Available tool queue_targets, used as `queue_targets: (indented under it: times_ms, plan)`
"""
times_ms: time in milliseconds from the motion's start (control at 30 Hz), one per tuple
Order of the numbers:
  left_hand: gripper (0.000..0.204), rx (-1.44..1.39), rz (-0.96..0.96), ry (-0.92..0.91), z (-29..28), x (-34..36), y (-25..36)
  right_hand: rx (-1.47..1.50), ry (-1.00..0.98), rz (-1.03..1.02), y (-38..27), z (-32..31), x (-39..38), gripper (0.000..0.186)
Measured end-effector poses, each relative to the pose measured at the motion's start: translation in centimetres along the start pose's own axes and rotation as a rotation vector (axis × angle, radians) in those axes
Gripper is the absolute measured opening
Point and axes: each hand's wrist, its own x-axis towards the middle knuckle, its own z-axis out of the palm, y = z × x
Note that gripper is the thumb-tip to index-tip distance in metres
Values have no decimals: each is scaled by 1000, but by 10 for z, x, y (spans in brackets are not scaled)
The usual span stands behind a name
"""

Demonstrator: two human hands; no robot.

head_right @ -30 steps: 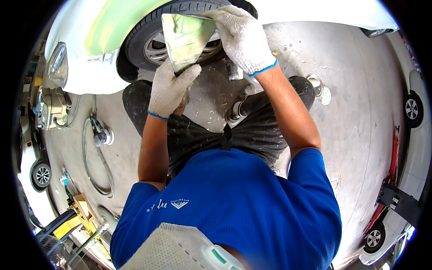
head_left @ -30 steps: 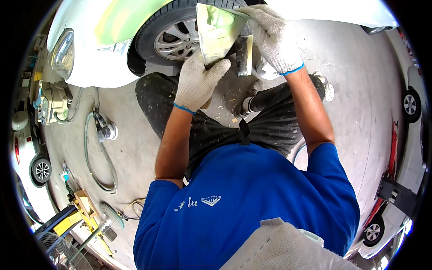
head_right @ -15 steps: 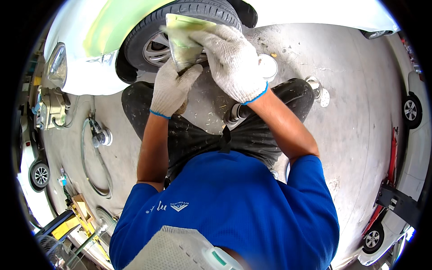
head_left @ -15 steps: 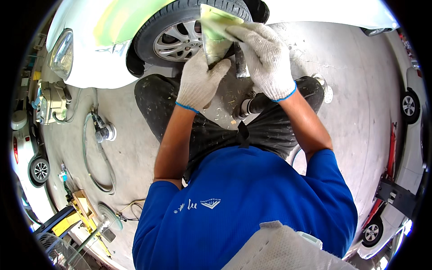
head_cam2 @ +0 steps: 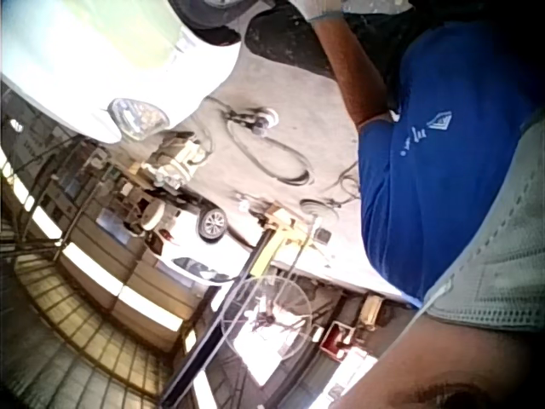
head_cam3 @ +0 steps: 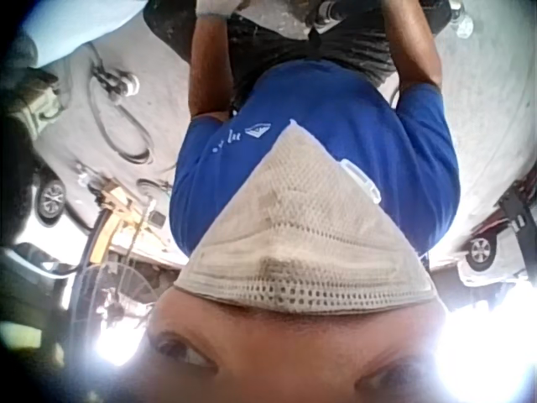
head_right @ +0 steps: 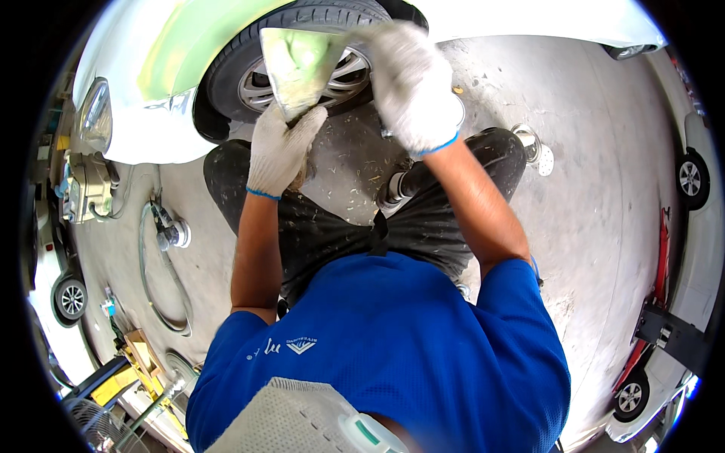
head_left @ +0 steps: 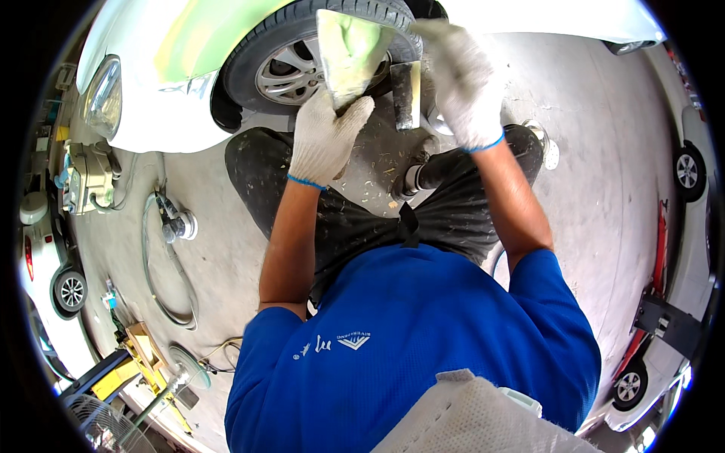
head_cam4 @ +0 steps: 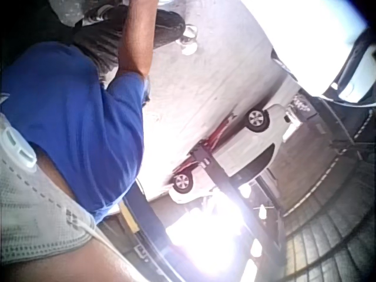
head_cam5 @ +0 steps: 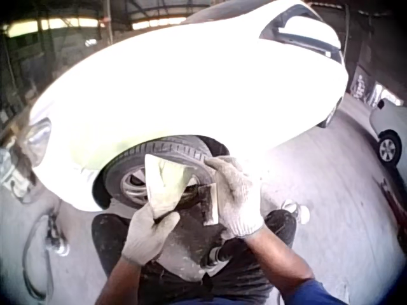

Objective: The person kneels beside a white car and applies a green body filler paste to the front wheel arch using a spreader. They repeatedly scoop the paste from a container and smooth it onto the surface.

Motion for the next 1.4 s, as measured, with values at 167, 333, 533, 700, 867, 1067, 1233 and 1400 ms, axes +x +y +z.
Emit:
queue_targets:
  times_ms: [167, 333, 533, 700, 867, 1067, 1233, 1400]
  plan:
    - [33, -42, 41, -6, 2, 0, -7, 128, -75, 6, -24, -4, -8, 32]
    - [31, -40, 28, -46, 6, 0, -3, 6, -36, 50, -29, 2, -2, 26]
    - [28, -111, -44, -96, 6, -8, 0, 269, -3, 75, -21, -19, 23, 29]
    - [27, -138, -6, -67, 2, -7, 8, 19, -106, 145, 7, -12, 17, 29]
    - [44, 30, 60, 131, 3, -1, -9, 615, 147, 930, -8, -10, 1, 27]
    - [78, 450, 353, 320, 17, 5, -40, 1225, 8, 1361, -47, 13, -3, 43]
    - [72, 508, 66, 244, 34, -4, -48, 1384, 13, 1197, -15, 14, -9, 43]
    - [43, 229, -65, -67, 22, -7, -83, 1337, 74, 1034, -10, -5, 4, 42]
